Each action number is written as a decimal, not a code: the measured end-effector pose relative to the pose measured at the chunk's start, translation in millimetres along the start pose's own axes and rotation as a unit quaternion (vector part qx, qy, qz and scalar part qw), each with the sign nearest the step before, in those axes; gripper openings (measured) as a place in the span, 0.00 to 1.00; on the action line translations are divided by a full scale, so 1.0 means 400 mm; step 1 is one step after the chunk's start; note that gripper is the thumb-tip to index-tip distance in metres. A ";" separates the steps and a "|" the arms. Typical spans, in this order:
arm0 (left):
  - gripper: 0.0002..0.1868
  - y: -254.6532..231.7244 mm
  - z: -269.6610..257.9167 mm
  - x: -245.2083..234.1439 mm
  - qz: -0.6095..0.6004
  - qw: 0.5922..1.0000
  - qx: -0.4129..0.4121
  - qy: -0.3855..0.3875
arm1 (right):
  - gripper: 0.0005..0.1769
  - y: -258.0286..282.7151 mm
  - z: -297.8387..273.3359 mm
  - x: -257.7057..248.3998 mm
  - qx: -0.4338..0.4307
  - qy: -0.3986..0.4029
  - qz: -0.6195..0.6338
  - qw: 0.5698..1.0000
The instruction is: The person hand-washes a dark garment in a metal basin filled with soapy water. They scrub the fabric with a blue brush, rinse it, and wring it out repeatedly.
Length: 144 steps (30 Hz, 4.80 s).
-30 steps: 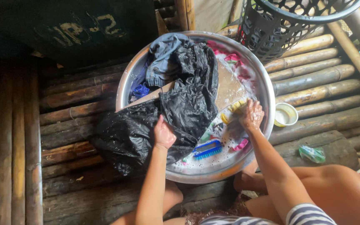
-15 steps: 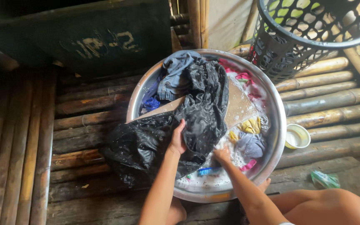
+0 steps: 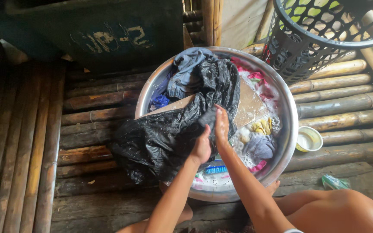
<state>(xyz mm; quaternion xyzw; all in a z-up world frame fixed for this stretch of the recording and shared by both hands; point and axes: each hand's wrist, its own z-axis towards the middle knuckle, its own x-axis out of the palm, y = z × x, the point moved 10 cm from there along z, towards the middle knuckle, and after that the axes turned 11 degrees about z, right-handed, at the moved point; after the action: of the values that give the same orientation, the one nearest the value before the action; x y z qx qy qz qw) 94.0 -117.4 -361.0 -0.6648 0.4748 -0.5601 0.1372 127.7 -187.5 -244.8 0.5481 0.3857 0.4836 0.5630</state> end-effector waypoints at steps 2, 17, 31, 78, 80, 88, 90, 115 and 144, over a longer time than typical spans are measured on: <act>0.33 -0.024 -0.024 0.010 -0.019 1.000 0.000 0.016 | 0.26 -0.051 -0.051 -0.020 0.148 -0.070 -0.019 0.986; 0.33 -0.210 -0.084 -0.062 -0.157 0.981 0.074 0.086 | 0.38 -0.129 -0.028 -0.004 0.094 -0.018 0.123 0.988; 0.28 -0.151 0.002 -0.035 -0.176 0.981 0.045 0.065 | 0.23 0.005 -0.100 0.129 -0.098 0.047 -0.116 0.987; 0.21 -0.588 0.117 -0.132 -0.267 0.961 0.068 -0.016 | 0.40 -0.283 -0.077 0.160 0.125 0.265 0.147 0.945; 0.20 -0.757 0.101 -0.201 -0.235 0.962 0.124 -0.054 | 0.35 -0.226 -0.062 0.222 0.051 0.285 0.030 0.957; 0.19 -1.246 -0.123 -0.504 -0.126 0.928 0.282 -0.208 | 0.07 0.025 0.202 0.241 0.087 0.207 0.204 0.953; 0.18 -1.318 -0.187 -0.547 -0.104 0.920 0.303 -0.224 | 0.06 0.133 0.235 0.222 0.094 0.214 0.278 0.932; 0.19 -0.448 -0.375 -0.430 0.817 0.480 -0.316 0.048 | 0.16 -0.219 0.221 -0.078 0.387 0.006 0.532 0.754; 0.35 0.091 0.054 -0.148 0.061 0.996 0.054 -0.026 | 0.21 -0.082 -0.060 0.028 -0.132 0.003 -0.196 0.972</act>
<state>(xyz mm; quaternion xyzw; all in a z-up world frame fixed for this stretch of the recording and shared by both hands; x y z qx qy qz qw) 100.1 -96.9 -430.7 -0.6407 0.4795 -0.5581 0.2194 111.3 -168.4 -278.7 0.3812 0.4205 0.4120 0.7128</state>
